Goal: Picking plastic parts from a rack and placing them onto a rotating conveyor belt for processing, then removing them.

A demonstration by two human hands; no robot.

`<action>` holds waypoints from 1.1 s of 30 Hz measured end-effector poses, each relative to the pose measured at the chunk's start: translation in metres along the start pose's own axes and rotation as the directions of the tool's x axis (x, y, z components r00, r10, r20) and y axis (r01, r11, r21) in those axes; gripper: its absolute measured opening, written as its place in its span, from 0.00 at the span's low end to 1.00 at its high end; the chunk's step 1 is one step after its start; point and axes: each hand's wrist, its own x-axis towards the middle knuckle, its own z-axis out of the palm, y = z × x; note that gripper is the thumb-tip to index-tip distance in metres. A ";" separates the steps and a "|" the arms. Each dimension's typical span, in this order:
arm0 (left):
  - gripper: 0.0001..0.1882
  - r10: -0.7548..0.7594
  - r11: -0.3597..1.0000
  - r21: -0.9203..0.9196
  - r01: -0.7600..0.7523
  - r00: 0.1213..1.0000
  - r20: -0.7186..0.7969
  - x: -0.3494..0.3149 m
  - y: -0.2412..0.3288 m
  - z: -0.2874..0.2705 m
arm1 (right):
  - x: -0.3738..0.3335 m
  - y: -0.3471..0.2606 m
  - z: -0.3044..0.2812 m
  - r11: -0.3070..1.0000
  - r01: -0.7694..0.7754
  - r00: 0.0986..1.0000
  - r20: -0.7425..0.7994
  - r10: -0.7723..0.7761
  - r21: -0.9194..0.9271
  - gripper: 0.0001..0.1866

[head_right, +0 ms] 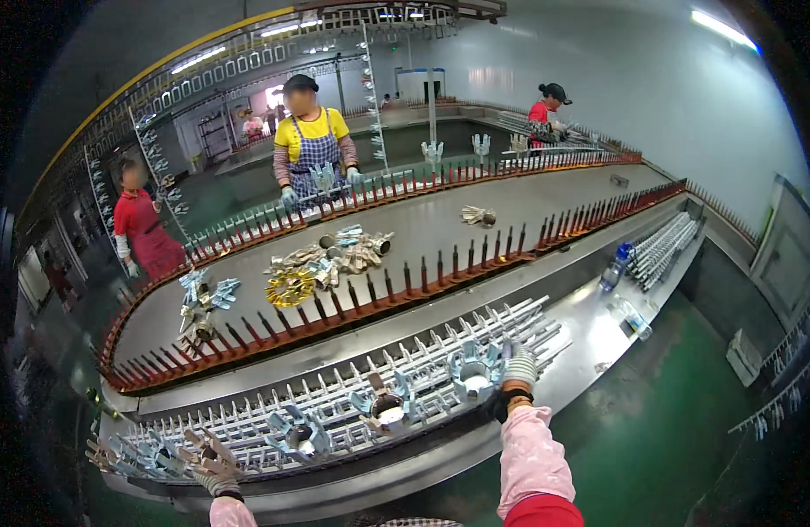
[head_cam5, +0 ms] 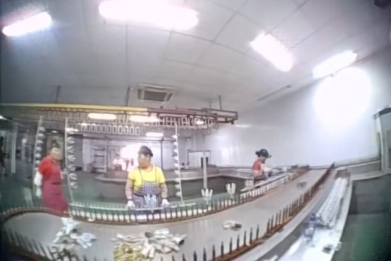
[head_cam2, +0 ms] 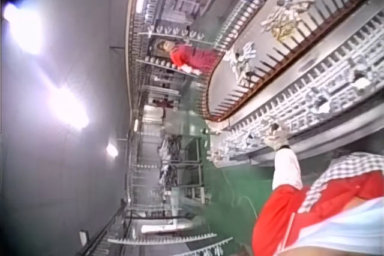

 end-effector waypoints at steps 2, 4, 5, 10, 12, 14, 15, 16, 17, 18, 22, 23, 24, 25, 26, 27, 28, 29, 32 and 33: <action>0.28 -0.030 0.999 -0.019 0.028 0.990 -0.136 0.002 -0.008 0.022 | -0.005 -0.010 -0.004 0.999 0.020 0.999 -0.033 -0.019 0.038 0.20; 0.27 -0.031 0.999 -0.030 0.028 0.996 -0.082 -0.003 -0.006 0.002 | -0.011 -0.023 -0.014 0.999 0.031 0.999 -0.012 -0.031 0.014 0.20; 0.27 -0.057 0.998 -0.031 0.056 0.998 -0.013 -0.003 -0.005 -0.005 | -0.012 -0.029 -0.019 1.000 0.013 1.000 -0.003 -0.013 0.013 0.20; 0.25 -0.035 0.998 0.038 0.042 0.987 -0.155 0.000 -0.005 0.013 | -0.019 -0.045 -0.039 0.998 -0.051 0.999 0.019 0.051 0.026 0.20; 0.25 -0.098 0.992 -0.084 0.093 0.994 -0.057 -0.003 -0.004 0.005 | -0.022 -0.053 -0.046 0.998 -0.058 0.998 0.000 0.058 0.016 0.19; 0.25 -0.096 0.994 -0.063 0.091 0.992 -0.076 0.002 -0.009 0.024 | -0.025 -0.060 -0.052 0.997 -0.078 0.997 0.022 0.078 0.019 0.19; 0.24 -0.060 0.996 0.051 0.077 0.960 -0.273 0.002 -0.006 0.025 | -0.024 -0.058 -0.052 0.997 -0.081 0.997 0.019 0.081 0.018 0.19; 0.23 -0.003 0.983 0.164 0.087 0.891 -0.454 0.002 -0.005 0.026 | -0.022 -0.054 -0.050 0.997 -0.071 0.997 0.008 0.071 0.014 0.19; 0.23 0.017 0.982 0.174 0.072 0.885 -0.465 0.002 -0.005 0.026 | -0.022 -0.052 -0.050 0.998 -0.059 0.998 -0.003 0.059 0.009 0.19; 0.23 0.010 0.982 0.171 0.078 0.885 -0.465 0.003 -0.005 0.026 | -0.021 -0.054 -0.050 0.999 -0.053 0.999 -0.004 0.053 0.010 0.19; 0.26 -0.077 0.997 -0.012 0.077 0.997 -0.029 0.000 0.001 0.004 | -0.021 -0.044 -0.042 0.998 -0.041 0.998 -0.039 0.043 0.056 0.20; 0.27 -0.068 0.997 -0.045 0.070 0.997 0.035 -0.002 0.003 -0.003 | -0.020 -0.042 -0.042 0.997 -0.055 0.998 -0.031 0.056 0.046 0.20; 0.27 -0.074 0.996 -0.042 0.075 0.997 0.034 -0.003 -0.001 0.002 | -0.022 -0.045 -0.040 0.997 -0.064 0.998 -0.019 0.065 0.044 0.20; 0.27 -0.084 0.994 -0.070 0.084 0.996 -0.006 -0.001 -0.005 0.013 | -0.022 -0.048 -0.041 0.997 -0.059 0.998 -0.025 0.060 0.043 0.19; 0.27 -0.095 0.991 -0.097 0.090 0.994 -0.045 0.002 -0.009 0.023 | -0.023 -0.050 -0.042 0.997 -0.060 0.998 -0.025 0.062 0.046 0.19; 0.27 -0.094 0.991 -0.097 0.090 0.994 -0.048 0.004 -0.010 0.026 | -0.022 -0.051 -0.042 0.997 -0.059 0.998 -0.028 0.060 0.041 0.19; 0.27 -0.091 0.995 -0.051 0.091 0.996 0.009 0.006 -0.011 0.030 | -0.022 -0.051 -0.042 0.998 -0.057 0.998 -0.031 0.058 0.037 0.19; 0.27 -0.090 0.996 -0.004 0.090 0.994 0.066 0.008 -0.013 0.033 | -0.022 -0.051 -0.041 0.998 -0.059 0.998 -0.031 0.060 0.039 0.19; 0.26 -0.085 0.989 -0.097 0.108 0.971 0.223 0.003 -0.004 -0.003 | -0.020 -0.044 -0.041 0.995 -0.074 0.996 -0.042 0.077 0.067 0.18; 0.26 -0.062 0.977 -0.186 0.102 0.976 0.209 -0.003 -0.004 -0.014 | -0.020 -0.043 -0.041 0.995 -0.078 0.996 -0.033 0.080 0.063 0.18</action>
